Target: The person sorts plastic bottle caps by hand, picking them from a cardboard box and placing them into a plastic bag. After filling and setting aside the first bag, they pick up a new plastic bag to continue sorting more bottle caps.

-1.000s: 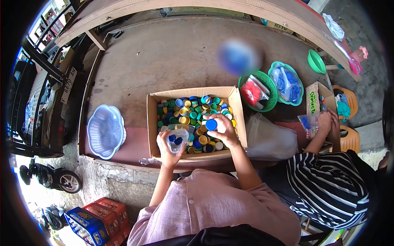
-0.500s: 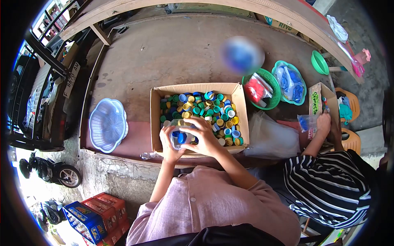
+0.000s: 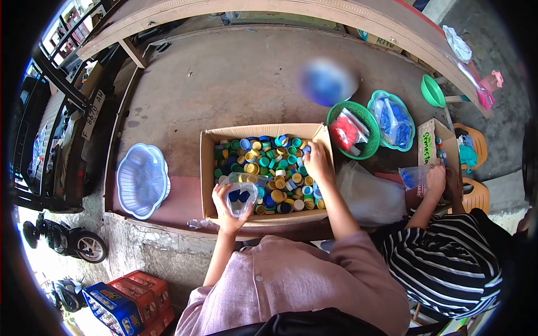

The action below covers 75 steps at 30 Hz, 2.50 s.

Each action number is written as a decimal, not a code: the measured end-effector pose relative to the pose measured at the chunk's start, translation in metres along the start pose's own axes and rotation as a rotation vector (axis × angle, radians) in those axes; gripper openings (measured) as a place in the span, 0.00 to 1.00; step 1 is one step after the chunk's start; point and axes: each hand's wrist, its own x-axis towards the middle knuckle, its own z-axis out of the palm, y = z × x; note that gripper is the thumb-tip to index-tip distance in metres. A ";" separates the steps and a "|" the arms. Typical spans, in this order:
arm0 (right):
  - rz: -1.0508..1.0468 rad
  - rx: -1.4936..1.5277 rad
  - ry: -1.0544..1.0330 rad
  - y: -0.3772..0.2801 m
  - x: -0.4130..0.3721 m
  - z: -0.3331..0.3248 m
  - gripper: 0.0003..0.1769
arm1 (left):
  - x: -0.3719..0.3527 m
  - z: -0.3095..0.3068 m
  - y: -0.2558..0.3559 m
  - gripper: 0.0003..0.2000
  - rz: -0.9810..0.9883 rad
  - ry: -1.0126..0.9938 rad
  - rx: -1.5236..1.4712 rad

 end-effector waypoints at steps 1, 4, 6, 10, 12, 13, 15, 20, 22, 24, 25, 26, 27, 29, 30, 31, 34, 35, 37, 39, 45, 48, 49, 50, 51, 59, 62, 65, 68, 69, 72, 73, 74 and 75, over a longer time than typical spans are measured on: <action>-0.052 -0.093 0.032 0.011 0.006 0.012 0.14 | -0.002 0.000 0.001 0.36 -0.002 -0.002 0.000; 0.076 -0.370 -0.369 0.015 0.030 0.030 0.14 | -0.002 0.000 -0.002 0.36 -0.006 0.019 -0.012; 0.101 -0.450 -0.338 0.012 0.032 0.039 0.09 | -0.006 0.000 -0.004 0.36 -0.011 0.028 -0.031; 0.140 -0.423 -0.288 0.011 0.037 0.048 0.07 | -0.007 0.001 -0.006 0.36 -0.014 0.056 -0.054; 0.063 -0.416 -0.217 0.016 0.030 0.050 0.12 | -0.009 0.003 -0.008 0.36 -0.011 0.077 -0.074; -0.008 -0.440 -0.158 0.017 0.026 0.048 0.15 | -0.009 0.004 -0.008 0.37 -0.018 0.087 -0.068; 0.006 -0.261 -0.128 0.012 0.021 0.034 0.13 | -0.006 0.004 -0.006 0.35 -0.003 0.083 -0.100; -0.068 -0.016 -0.012 -0.002 0.011 0.000 0.06 | -0.007 0.002 -0.004 0.35 -0.008 0.043 -0.095; 0.045 0.019 -0.014 0.000 0.012 0.004 0.13 | -0.007 0.004 -0.008 0.36 0.019 0.035 -0.042; 0.033 -0.062 -0.097 0.010 0.017 0.015 0.18 | -0.007 0.003 -0.008 0.36 0.009 0.037 -0.058; 0.004 -0.054 -0.084 0.011 0.020 0.020 0.19 | -0.007 0.003 -0.007 0.36 0.003 0.044 -0.077; 0.007 -0.054 -0.083 0.013 0.019 0.024 0.19 | -0.006 0.003 -0.006 0.35 0.007 0.044 -0.082; 0.047 -0.060 -0.196 0.015 0.021 0.027 0.21 | -0.005 0.003 -0.006 0.35 0.010 0.044 -0.084; 0.087 -0.064 -0.310 0.012 0.022 0.028 0.23 | -0.006 0.002 -0.007 0.35 0.016 0.026 -0.102; 0.081 -0.077 -0.325 0.011 0.024 0.028 0.24 | -0.005 0.002 -0.006 0.36 0.023 0.028 -0.090; 0.076 -0.090 -0.343 0.011 0.023 0.029 0.25 | -0.004 0.003 -0.006 0.36 0.021 0.029 -0.091; 0.038 -0.039 -0.276 0.021 0.021 0.040 0.25 | -0.005 0.002 -0.006 0.36 0.024 0.029 -0.105; 0.046 0.004 -0.248 0.022 0.018 0.040 0.25 | -0.005 0.002 -0.006 0.36 0.019 0.027 -0.104; 0.120 0.022 -0.215 0.010 0.016 0.023 0.24 | -0.004 0.001 -0.005 0.36 0.020 0.021 -0.112; -0.016 0.109 -0.102 0.018 0.015 0.024 0.20 | -0.005 0.002 -0.007 0.36 0.011 0.020 -0.121; -0.008 0.725 0.014 -0.028 -0.003 -0.019 0.14 | -0.005 0.003 -0.007 0.36 0.002 0.012 -0.123; 0.092 0.869 -0.008 -0.029 -0.016 -0.013 0.18 | -0.004 0.002 -0.006 0.36 0.009 -0.002 -0.123; 0.094 0.897 -0.003 -0.032 -0.019 -0.012 0.17 | -0.003 0.002 -0.006 0.36 0.010 -0.004 -0.140; 0.097 0.900 -0.005 -0.033 -0.020 -0.011 0.17 | -0.003 0.002 -0.006 0.36 0.009 -0.006 -0.137; 0.097 0.906 -0.002 -0.033 -0.022 -0.009 0.17 | -0.003 0.003 -0.007 0.36 0.010 -0.006 -0.147; -0.076 0.229 0.055 -0.016 -0.031 -0.001 0.20 | -0.005 0.001 -0.006 0.37 0.018 0.006 -0.151; -0.042 0.063 -0.040 -0.020 -0.025 0.005 0.19 | -0.003 0.001 -0.006 0.37 0.032 0.009 -0.134; -0.086 0.024 -0.083 -0.029 0.006 0.011 0.19 | -0.002 0.001 -0.007 0.37 0.029 0.005 -0.132; -0.032 -0.243 -0.210 -0.027 0.025 0.034 0.20 | -0.004 0.002 -0.007 0.37 0.012 0.024 -0.151; -0.064 -0.303 -0.191 -0.024 0.027 0.042 0.20 | -0.004 0.003 -0.008 0.37 0.004 0.031 -0.152; -0.046 -0.310 -0.195 -0.016 0.028 0.053 0.21 | -0.004 0.002 -0.007 0.36 -0.001 0.023 -0.157; -0.095 -0.143 -0.111 -0.010 0.023 0.053 0.19 | -0.003 0.000 -0.007 0.36 -0.004 0.034 -0.151; -0.111 -0.022 -0.068 -0.010 0.021 0.046 0.19 | -0.002 0.000 -0.007 0.36 0.000 0.021 -0.134; -0.124 0.097 -0.030 -0.010 0.019 0.040 0.19 | -0.003 0.000 -0.007 0.36 -0.001 0.004 -0.120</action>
